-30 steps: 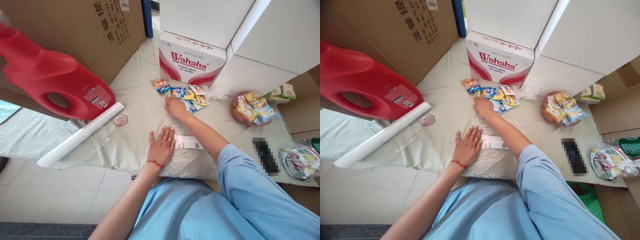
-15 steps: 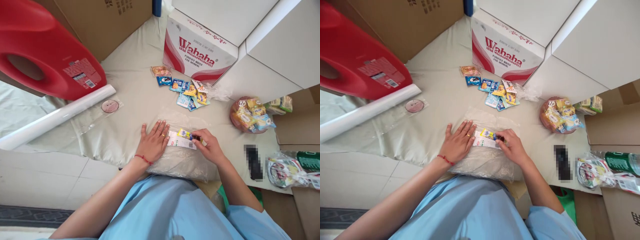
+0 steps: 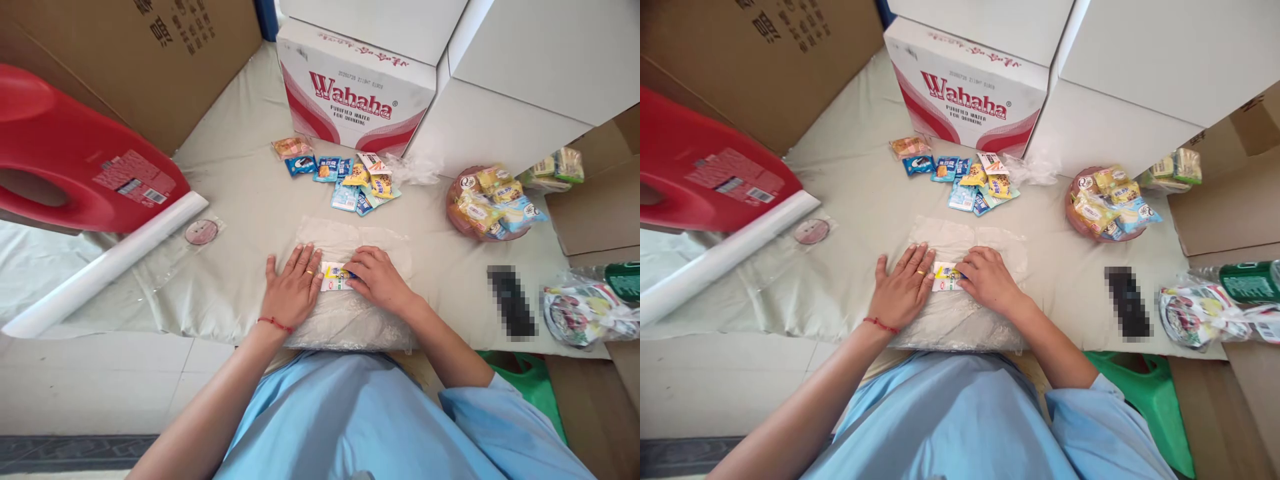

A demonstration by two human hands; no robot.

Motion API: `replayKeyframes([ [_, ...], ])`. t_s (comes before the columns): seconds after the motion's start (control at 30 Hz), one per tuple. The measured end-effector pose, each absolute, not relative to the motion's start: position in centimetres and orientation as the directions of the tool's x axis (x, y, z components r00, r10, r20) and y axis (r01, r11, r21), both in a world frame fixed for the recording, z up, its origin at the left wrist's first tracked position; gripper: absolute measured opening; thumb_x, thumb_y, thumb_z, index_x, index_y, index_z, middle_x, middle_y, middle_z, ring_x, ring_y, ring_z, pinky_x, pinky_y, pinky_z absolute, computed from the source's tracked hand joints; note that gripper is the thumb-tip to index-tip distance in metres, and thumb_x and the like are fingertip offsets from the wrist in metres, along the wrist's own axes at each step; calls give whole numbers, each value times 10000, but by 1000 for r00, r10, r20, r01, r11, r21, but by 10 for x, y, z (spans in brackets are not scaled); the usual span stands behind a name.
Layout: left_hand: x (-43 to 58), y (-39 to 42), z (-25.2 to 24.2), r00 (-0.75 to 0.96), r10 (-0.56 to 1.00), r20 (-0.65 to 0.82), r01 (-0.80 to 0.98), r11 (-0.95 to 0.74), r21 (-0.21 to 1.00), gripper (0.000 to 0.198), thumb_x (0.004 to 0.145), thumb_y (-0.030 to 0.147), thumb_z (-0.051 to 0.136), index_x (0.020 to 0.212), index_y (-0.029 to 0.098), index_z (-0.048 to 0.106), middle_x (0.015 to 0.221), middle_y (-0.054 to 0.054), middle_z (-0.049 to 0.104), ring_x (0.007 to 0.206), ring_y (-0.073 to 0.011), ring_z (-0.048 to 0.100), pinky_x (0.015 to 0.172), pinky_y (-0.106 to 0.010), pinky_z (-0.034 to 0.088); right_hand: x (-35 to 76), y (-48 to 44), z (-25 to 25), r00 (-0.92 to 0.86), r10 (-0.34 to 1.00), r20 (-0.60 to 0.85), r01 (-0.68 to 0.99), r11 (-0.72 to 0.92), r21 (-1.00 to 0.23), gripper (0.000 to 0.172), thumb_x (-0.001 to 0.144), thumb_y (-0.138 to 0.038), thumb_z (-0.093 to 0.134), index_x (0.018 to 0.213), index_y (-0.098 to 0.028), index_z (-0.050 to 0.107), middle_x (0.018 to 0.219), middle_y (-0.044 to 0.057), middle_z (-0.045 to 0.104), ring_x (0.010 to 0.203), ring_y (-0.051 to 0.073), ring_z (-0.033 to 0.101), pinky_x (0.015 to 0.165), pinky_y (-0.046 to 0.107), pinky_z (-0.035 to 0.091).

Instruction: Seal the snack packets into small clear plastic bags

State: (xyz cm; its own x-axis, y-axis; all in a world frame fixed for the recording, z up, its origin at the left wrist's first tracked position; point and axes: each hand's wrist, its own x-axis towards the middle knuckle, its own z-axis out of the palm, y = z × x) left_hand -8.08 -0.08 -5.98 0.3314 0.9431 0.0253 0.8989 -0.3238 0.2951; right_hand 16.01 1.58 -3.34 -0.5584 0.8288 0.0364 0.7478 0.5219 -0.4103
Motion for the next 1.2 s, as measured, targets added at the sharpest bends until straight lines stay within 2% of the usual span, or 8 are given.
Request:
replayKeyframes([
  [0.17, -81, -1, -60, 333, 943, 11, 900, -321, 295, 580, 1096, 409, 236, 1650, 280, 348, 1705, -113, 355, 1582, -299, 352, 1274, -714, 32, 155, 12, -34, -570, 821, 32, 764, 544, -347, 458, 925, -384, 778, 1346, -233, 676, 1317, 130, 692, 1357, 339, 498, 1154, 543, 388],
  [0.4, -80, -1, -60, 324, 946, 8, 904, -312, 292, 582, 1097, 410, 226, 1649, 268, 347, 1705, -111, 351, 1584, -300, 348, 1269, -726, 41, 149, -5, -40, -490, 867, 95, 818, 494, -295, 288, 1029, -309, 617, 1301, -249, 692, 1331, 118, 685, 1320, 310, 517, 1127, 502, 411],
  [0.53, -80, -2, -62, 324, 946, 23, 904, -317, 288, 581, 1101, 411, 221, 1652, 270, 339, 1707, -106, 347, 1587, -294, 343, 1274, -717, 31, 146, -12, -45, -460, 881, 108, 842, 472, -262, 246, 1028, -344, 628, 1247, -270, 714, 1364, 104, 671, 1305, 309, 512, 1119, 498, 401],
  [0.67, -80, -2, -65, 322, 946, 36, 904, -318, 287, 581, 1104, 420, 219, 1650, 266, 345, 1709, -98, 345, 1588, -285, 342, 1283, -694, 8, 141, -16, -48, -471, 875, 111, 848, 483, -215, 423, 993, -474, 669, 1351, -248, 667, 1410, 137, 633, 1311, 332, 489, 1140, 530, 367],
  [0.87, -80, -2, -65, 313, 949, 36, 905, -310, 293, 580, 1102, 416, 216, 1640, 264, 370, 1707, -87, 349, 1587, -280, 342, 1287, -685, -16, 130, -20, -52, -399, 912, 97, 900, 409, -148, 498, 1027, -382, 616, 1486, -192, 578, 1406, 170, 613, 1316, 341, 458, 1159, 545, 335],
  [1.07, -80, -2, -66, 308, 950, 59, 896, -310, 318, 567, 1104, 417, 240, 1632, 269, 384, 1700, -89, 370, 1584, -281, 350, 1285, -687, -16, 119, -23, -48, -304, 952, 38, 939, 307, -154, 523, 1042, -391, 570, 1523, -188, 536, 1427, 196, 586, 1344, 359, 448, 1160, 593, 334],
  [1.2, -84, -2, -67, 293, 953, 78, 881, -301, 364, 559, 1095, 415, 295, 1619, 257, 412, 1717, -117, 335, 1575, -307, 368, 1281, -686, 74, 121, -26, -41, -306, 949, 79, 923, 316, -220, 582, 1030, -432, 583, 1540, -163, 498, 1527, 218, 508, 1425, 386, 403, 1207, 671, 270],
])
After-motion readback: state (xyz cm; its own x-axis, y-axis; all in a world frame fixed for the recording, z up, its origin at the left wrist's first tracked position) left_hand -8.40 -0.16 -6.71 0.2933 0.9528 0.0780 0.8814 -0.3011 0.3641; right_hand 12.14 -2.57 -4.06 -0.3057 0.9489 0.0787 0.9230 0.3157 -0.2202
